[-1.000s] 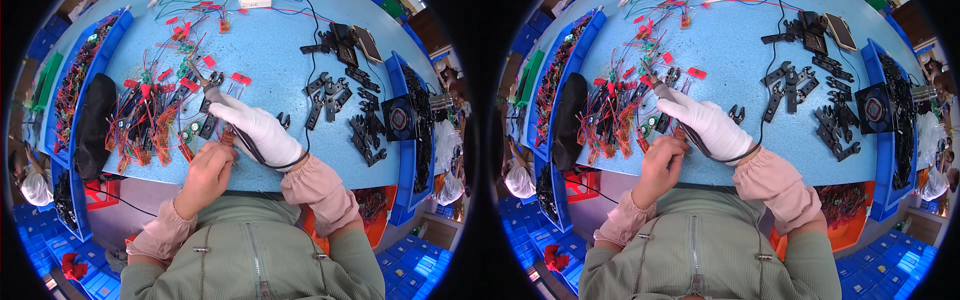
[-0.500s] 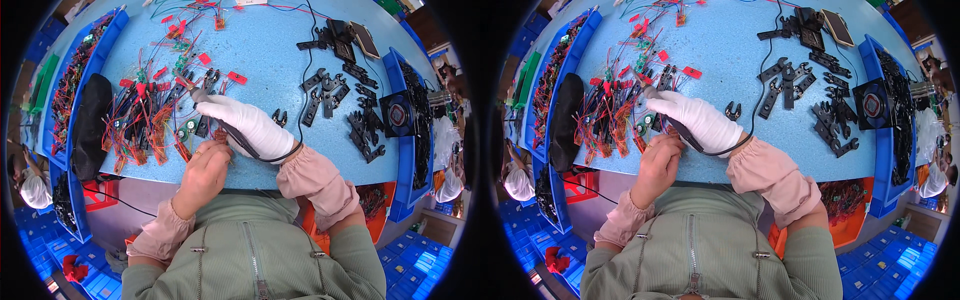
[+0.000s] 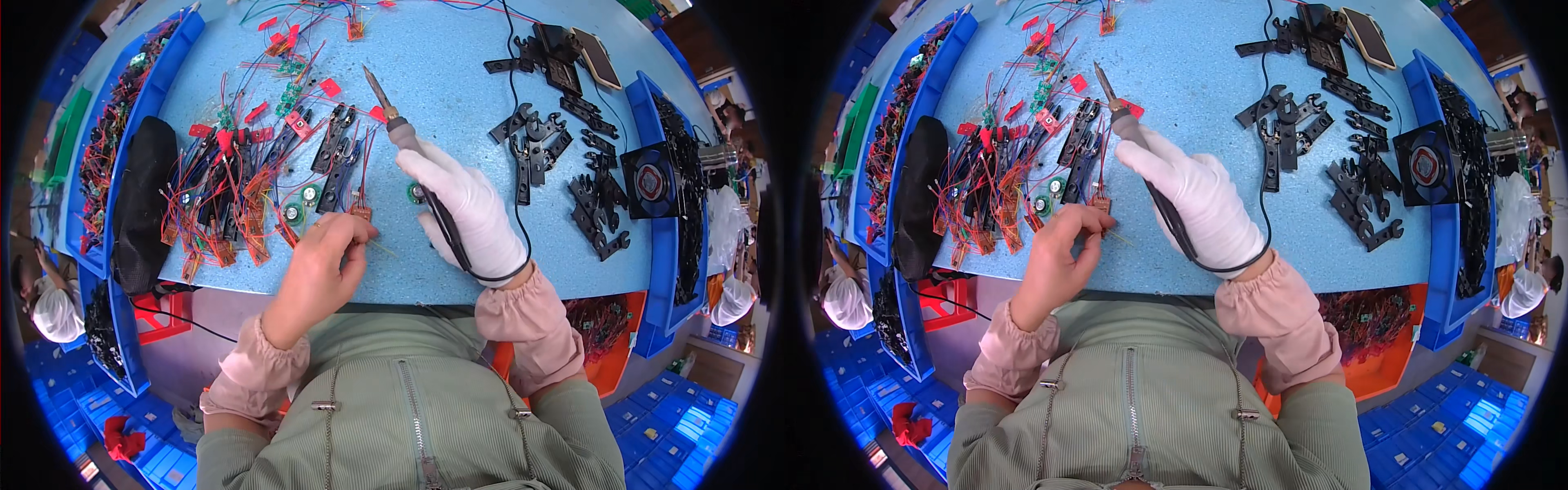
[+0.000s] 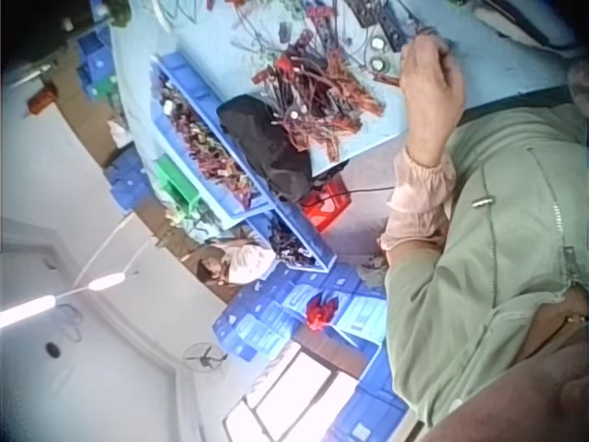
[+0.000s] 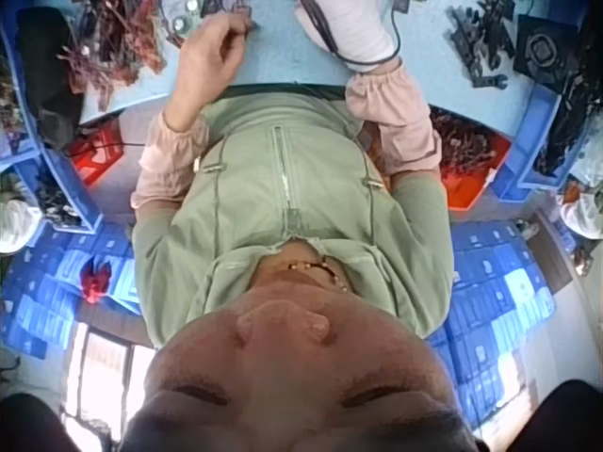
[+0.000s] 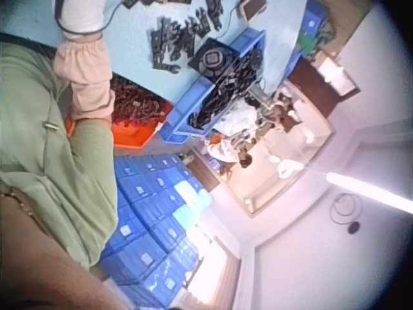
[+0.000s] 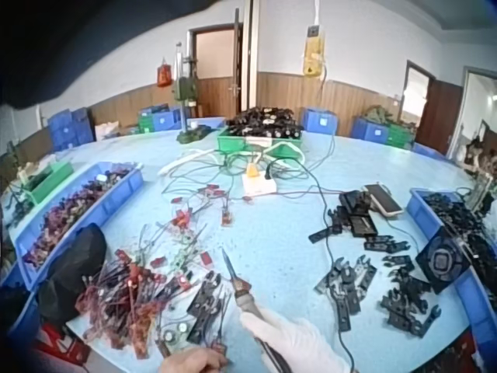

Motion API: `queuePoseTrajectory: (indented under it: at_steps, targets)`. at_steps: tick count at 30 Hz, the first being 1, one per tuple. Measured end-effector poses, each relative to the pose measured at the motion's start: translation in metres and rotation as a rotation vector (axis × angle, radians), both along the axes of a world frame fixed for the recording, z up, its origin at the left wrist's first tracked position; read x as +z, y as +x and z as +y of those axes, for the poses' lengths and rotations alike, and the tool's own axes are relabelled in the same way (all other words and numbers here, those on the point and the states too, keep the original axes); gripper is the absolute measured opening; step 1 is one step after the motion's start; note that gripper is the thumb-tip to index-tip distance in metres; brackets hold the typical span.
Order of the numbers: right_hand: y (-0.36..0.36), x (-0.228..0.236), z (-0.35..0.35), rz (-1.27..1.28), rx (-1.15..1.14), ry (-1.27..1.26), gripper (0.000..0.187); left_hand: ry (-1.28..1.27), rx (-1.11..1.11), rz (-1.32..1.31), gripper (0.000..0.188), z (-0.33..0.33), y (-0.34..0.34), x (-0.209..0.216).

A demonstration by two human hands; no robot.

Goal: The person solders wires to circular components using a soldering iron and attaches them to black plastic pieces, soldering the wire connections in place.

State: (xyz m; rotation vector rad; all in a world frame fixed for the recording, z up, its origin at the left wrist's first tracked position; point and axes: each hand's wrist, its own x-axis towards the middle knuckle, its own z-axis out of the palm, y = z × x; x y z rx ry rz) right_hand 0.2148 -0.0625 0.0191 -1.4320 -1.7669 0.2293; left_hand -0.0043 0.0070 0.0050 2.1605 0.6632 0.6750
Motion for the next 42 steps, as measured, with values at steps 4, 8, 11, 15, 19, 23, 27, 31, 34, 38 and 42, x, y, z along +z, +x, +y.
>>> queuePoseTrajectory:
  at_steps: [4, 8, 11, 15, 19, 23, 27, 31, 34, 38, 42]
  targets:
    - [-0.005, -0.006, -0.009, -0.091, -0.054, 0.037, 0.087, 0.037, -0.114, 0.008, 0.026, 0.008, 0.002, 0.0]
    - [-0.008, -0.008, -0.015, 0.068, -0.116, -0.004, 0.088, 0.29, -0.101, -0.037, 0.026, 0.007, 0.01, -0.005]
    - [-0.007, -0.011, -0.013, 0.071, -0.129, -0.008, 0.089, 0.179, -0.067, -0.006, 0.024, 0.005, 0.011, 0.002]
    - [-0.008, -0.013, -0.008, 0.051, -0.149, -0.007, 0.089, 0.108, -0.038, 0.017, 0.022, 0.005, 0.013, 0.003]
    - [-0.012, -0.011, -0.002, -0.021, -0.188, 0.004, 0.087, 0.225, -0.072, -0.014, 0.021, 0.006, 0.015, -0.003]
    - [-0.017, -0.013, 0.007, -0.03, -0.247, -0.06, 0.085, 0.322, 0.101, 0.008, 0.018, 0.0, 0.028, -0.003]
    - [-0.012, -0.016, 0.007, 0.054, -0.227, 0.039, 0.084, 0.483, 0.188, 0.015, 0.018, 0.001, 0.044, -0.009]
    - [-0.009, -0.018, -0.005, 0.195, -0.212, 0.104, 0.082, 0.521, 0.229, 0.057, 0.017, 0.004, 0.049, -0.009]
    - [-0.008, -0.018, -0.011, 0.31, -0.211, 0.138, 0.081, 0.508, 0.232, 0.097, 0.017, 0.007, 0.052, -0.007]
    - [-0.014, -0.011, -0.005, 0.141, -0.234, 0.056, 0.08, 0.528, 0.202, 0.045, 0.017, 0.015, 0.056, -0.003]
    - [-0.02, -0.006, 0.005, 0.026, -0.272, -0.05, 0.08, 0.491, 0.065, 0.061, 0.018, 0.032, 0.057, -0.001]
